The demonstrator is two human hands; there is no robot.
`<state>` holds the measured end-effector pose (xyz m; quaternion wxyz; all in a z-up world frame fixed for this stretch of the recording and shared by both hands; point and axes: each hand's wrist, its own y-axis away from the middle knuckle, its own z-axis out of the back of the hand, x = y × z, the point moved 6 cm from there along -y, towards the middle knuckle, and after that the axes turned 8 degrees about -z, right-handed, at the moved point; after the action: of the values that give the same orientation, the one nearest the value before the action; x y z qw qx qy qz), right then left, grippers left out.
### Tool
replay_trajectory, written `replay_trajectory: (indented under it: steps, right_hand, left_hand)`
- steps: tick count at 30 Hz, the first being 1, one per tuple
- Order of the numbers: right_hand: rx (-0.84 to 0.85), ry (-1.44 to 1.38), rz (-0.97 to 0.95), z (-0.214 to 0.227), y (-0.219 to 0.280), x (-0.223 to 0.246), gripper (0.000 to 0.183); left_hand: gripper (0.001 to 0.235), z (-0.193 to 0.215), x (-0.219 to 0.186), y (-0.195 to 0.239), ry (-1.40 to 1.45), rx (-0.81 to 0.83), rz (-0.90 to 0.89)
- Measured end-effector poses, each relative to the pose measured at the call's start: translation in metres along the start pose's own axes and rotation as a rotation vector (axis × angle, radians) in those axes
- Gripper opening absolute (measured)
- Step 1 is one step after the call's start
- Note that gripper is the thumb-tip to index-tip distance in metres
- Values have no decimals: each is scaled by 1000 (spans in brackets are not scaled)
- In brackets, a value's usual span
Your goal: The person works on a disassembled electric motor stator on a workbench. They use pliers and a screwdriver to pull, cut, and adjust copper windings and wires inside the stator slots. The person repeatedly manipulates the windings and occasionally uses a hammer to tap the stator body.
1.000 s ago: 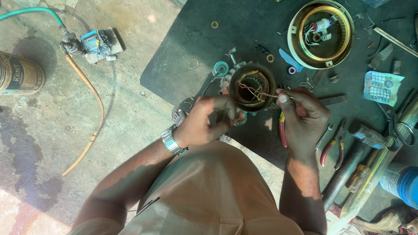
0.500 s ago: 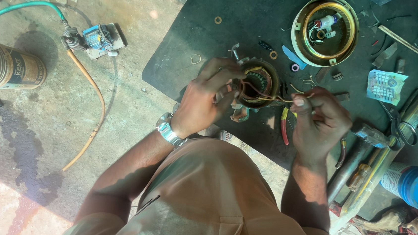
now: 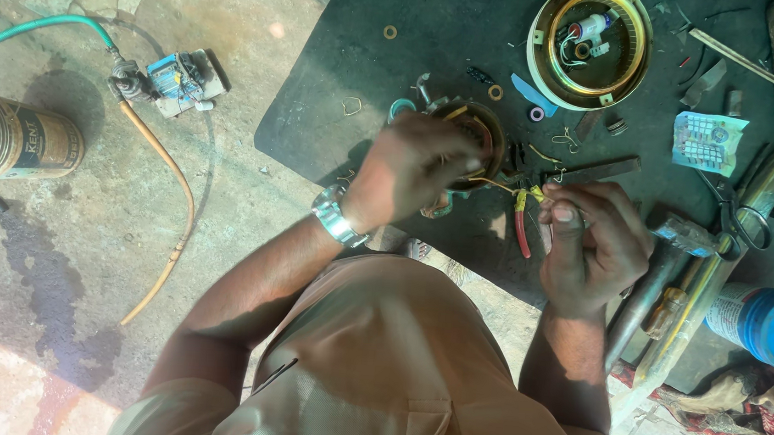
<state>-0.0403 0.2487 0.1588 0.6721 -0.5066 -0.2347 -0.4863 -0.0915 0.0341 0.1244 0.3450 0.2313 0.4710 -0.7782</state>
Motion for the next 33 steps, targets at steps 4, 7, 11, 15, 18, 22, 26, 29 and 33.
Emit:
replay_trajectory:
  steps: [4,7,11,15,18,22,26,29,33]
  right_hand:
    - [-67,-81,-48,9,13,-8,31]
    - [-99,-90,-89,14,22,-16,34]
    - [-50,-317,-127,9,24,-28,36]
    - [62,-640,-243,-5,22,-39,30]
    - [96,-678,-284,-13,25,-42,23]
    - [114,-419,-282,-16,26,-44,29]
    - [107,-349,-368,-22,24,-54,16]
    - [102,-367,-429,-28,18,-63,14]
    - [129,-395,-421,-34,13,-60,19]
  left_hand:
    - [6,18,41,14,369,-241,289]
    - [8,24,54,27,504,-291,312]
    - [8,33,68,39,553,-364,429]
    - [7,39,75,49,612,-427,508]
    - [7,39,80,57,627,-452,519]
    - [8,35,87,71,649,-471,526]
    - [11,28,91,88,635,-416,565]
    - [11,22,86,96,629,-316,589]
    - [11,20,75,90,741,-172,527]
